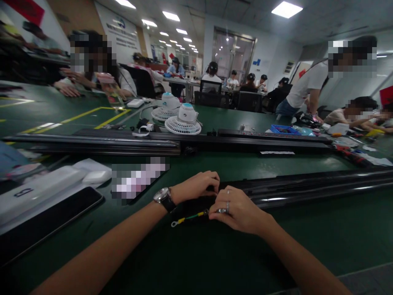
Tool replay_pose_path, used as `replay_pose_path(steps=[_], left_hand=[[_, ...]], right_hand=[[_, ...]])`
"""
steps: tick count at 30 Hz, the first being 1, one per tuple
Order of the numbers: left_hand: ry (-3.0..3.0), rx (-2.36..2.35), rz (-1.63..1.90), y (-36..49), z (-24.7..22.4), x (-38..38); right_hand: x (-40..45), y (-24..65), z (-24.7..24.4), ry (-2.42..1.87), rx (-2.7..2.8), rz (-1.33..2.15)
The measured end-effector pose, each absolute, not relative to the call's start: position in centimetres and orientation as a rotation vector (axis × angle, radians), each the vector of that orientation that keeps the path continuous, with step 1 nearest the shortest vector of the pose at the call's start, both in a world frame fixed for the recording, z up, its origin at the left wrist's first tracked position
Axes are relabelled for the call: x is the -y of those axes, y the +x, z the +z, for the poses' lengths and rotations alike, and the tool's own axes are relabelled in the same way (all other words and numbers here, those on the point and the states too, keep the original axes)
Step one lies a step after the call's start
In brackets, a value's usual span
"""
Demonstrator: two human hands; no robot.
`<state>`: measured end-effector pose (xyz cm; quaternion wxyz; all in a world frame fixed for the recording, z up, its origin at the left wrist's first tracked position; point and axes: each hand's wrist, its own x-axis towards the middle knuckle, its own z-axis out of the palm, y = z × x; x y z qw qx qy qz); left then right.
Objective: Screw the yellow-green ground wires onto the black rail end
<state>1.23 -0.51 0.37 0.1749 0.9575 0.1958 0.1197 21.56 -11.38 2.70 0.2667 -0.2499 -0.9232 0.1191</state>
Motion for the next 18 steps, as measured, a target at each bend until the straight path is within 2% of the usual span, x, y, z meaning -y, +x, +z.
replay_pose_path(steps=[12, 18], left_hand=[[2.712, -0.551, 0.337, 1.15, 0.22, 0.51], [2.707, -0.544, 0.348, 1.22, 0.03, 0.45]], right_hand=[[11.19, 21.83, 2.67, -0.729, 2.383, 0.239], [11.26, 21.67, 2.60, -0.631, 2.478, 0.306]])
